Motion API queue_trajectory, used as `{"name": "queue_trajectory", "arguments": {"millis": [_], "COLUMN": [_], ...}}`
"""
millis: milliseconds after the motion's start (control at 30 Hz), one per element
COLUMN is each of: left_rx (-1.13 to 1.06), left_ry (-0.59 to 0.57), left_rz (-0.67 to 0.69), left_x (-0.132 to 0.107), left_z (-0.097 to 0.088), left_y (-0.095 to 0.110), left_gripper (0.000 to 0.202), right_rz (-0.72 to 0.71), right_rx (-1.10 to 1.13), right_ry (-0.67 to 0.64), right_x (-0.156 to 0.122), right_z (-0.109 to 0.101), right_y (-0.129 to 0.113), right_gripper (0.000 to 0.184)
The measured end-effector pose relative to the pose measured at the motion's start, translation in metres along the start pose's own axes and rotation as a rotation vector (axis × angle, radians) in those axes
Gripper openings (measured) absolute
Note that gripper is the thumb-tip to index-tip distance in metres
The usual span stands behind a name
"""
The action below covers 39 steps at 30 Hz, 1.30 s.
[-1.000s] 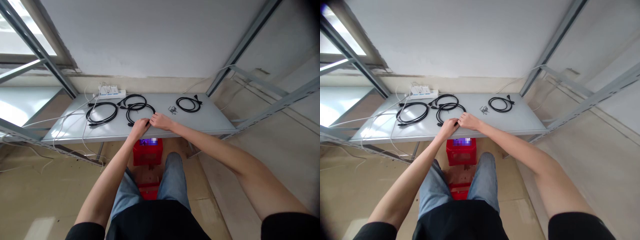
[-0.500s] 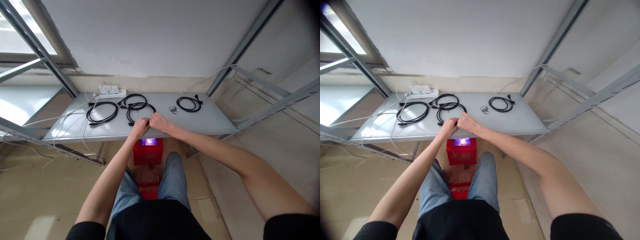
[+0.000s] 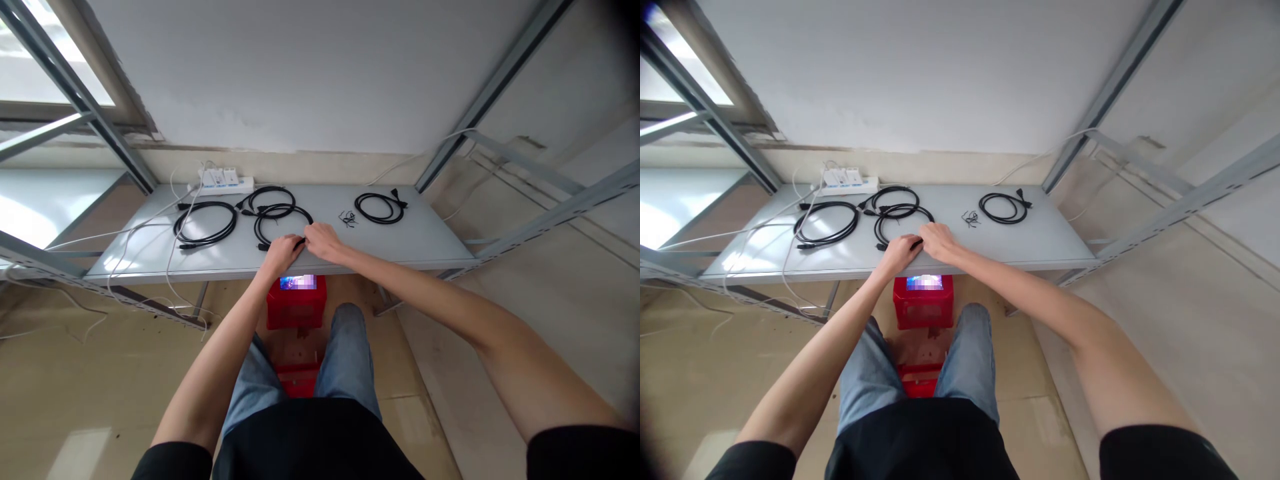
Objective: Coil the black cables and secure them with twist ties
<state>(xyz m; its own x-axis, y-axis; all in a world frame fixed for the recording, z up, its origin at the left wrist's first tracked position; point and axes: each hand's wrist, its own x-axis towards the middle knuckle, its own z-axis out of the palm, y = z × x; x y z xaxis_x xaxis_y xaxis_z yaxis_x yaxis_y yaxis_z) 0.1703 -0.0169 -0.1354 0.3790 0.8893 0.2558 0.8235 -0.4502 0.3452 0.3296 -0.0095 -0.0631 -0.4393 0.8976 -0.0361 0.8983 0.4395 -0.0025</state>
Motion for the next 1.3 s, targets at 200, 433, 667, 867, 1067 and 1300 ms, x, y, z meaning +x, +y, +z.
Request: {"name": "queue_trajectory", "arguments": {"millis": [200,433,667,867,1067,1300], "left_rx": [0.001,-0.011,-0.010,-0.014,-0.008,0.015], "left_ry": [-0.006,-0.006,-0.001,-0.009,-0.018,-0.017], "left_rz": [-0.004,0.020,0.020,0.010,0.011,-0.007], "left_x": [0.000,0.000,0.000,0.000,0.000,0.001], "left_z": [0.000,-0.002,0.001,-0.001,0.000,0.001], "left_y": [0.000,0.000,-0.002,0.000,-0.001,-0.001], "left_gripper": [0.032,0.032,0.032,0.033,0.033,0.034], "right_rz": [0.238,0.586,0.229,0.024,-0.161,-0.444], "right_rx": [0.303,0.940,0.988,0.918,0.571,-0.124], "right_ry": [-0.009,-0.117,-0.076,-0.156,-0.124,0.085], "right_x": [0.013,0.014,0.013,0.017,0.017,-0.006], "right_z": [0.006,0.006,0.020,0.020,0.021,0.025], "right_y": [0.011,0.013,0.034,0.045,0.049,0.045], "right_gripper": [0.014,0.016,0.011,0.017,0.018,0.036]}}
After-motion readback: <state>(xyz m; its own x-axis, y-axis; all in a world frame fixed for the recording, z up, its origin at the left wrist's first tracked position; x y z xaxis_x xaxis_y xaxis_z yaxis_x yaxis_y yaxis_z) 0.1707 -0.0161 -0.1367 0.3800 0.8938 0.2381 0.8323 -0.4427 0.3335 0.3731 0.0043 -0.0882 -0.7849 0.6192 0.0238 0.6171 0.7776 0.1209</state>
